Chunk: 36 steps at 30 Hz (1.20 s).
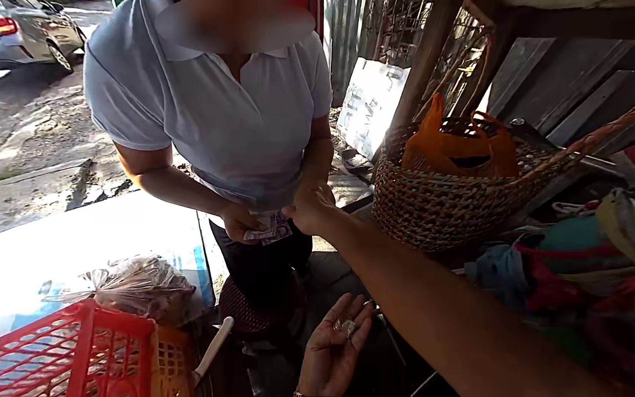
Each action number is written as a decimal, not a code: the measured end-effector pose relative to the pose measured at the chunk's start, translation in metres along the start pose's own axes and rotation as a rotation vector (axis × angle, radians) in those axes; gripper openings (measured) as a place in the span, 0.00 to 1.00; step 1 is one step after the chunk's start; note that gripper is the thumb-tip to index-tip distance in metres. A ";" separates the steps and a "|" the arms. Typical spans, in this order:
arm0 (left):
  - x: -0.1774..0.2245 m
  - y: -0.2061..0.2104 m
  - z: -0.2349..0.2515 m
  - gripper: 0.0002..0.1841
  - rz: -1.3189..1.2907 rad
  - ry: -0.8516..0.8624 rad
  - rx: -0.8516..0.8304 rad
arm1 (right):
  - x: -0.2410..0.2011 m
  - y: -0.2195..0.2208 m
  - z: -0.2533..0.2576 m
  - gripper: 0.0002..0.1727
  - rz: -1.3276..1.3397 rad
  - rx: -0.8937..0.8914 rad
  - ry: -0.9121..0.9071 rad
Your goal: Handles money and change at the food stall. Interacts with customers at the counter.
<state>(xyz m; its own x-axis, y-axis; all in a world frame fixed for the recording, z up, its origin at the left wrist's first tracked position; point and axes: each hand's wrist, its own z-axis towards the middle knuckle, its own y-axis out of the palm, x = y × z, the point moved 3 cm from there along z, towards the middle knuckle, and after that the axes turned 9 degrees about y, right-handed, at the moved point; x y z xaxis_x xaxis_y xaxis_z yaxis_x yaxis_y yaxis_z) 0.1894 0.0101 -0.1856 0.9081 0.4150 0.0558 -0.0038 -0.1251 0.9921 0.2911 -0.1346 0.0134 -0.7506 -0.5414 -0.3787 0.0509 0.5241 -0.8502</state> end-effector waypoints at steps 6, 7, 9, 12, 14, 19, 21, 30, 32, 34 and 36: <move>-0.012 0.002 0.001 0.25 0.094 -0.047 0.023 | 0.009 -0.005 -0.014 0.40 0.189 0.045 -0.133; -0.016 0.003 0.001 0.25 0.103 -0.061 0.033 | 0.011 -0.009 -0.021 0.44 0.213 0.069 -0.168; -0.024 0.002 0.001 0.22 0.119 -0.092 0.049 | 0.017 -0.014 -0.036 0.47 0.275 0.190 -0.240; -0.038 -0.003 0.000 0.17 0.147 -0.128 0.093 | 0.039 -0.008 -0.064 0.44 0.382 0.551 -0.456; -0.049 -0.008 -0.001 0.13 0.259 -0.137 0.139 | 0.065 0.006 -0.102 0.40 0.409 0.649 -0.612; -0.091 0.006 -0.002 0.24 0.516 -0.351 0.030 | 0.197 0.065 -0.220 0.23 0.428 0.218 -0.529; -0.103 -0.005 -0.010 0.30 0.355 -0.566 -0.156 | 0.270 0.088 -0.252 0.20 0.411 0.310 -0.287; -0.218 0.034 -0.037 0.36 0.382 -1.031 -0.301 | 0.379 0.129 -0.318 0.25 0.472 0.724 0.134; -0.235 0.037 -0.043 0.36 0.420 -1.073 -0.306 | 0.392 0.130 -0.333 0.20 0.541 0.717 0.166; -0.248 0.037 -0.048 0.33 0.407 -1.107 -0.305 | 0.404 0.132 -0.347 0.18 0.617 0.732 0.154; -0.260 0.036 -0.052 0.27 0.329 -1.148 -0.310 | 0.416 0.138 -0.355 0.19 0.717 0.765 0.114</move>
<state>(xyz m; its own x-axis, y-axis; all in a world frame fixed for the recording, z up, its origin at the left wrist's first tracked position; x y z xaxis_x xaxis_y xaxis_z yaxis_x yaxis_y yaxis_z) -0.0689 -0.0557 -0.1584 0.6856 -0.6476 0.3326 -0.2590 0.2100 0.9428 -0.2481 -0.0537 -0.1316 -0.4360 -0.1828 -0.8812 0.8795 0.1212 -0.4603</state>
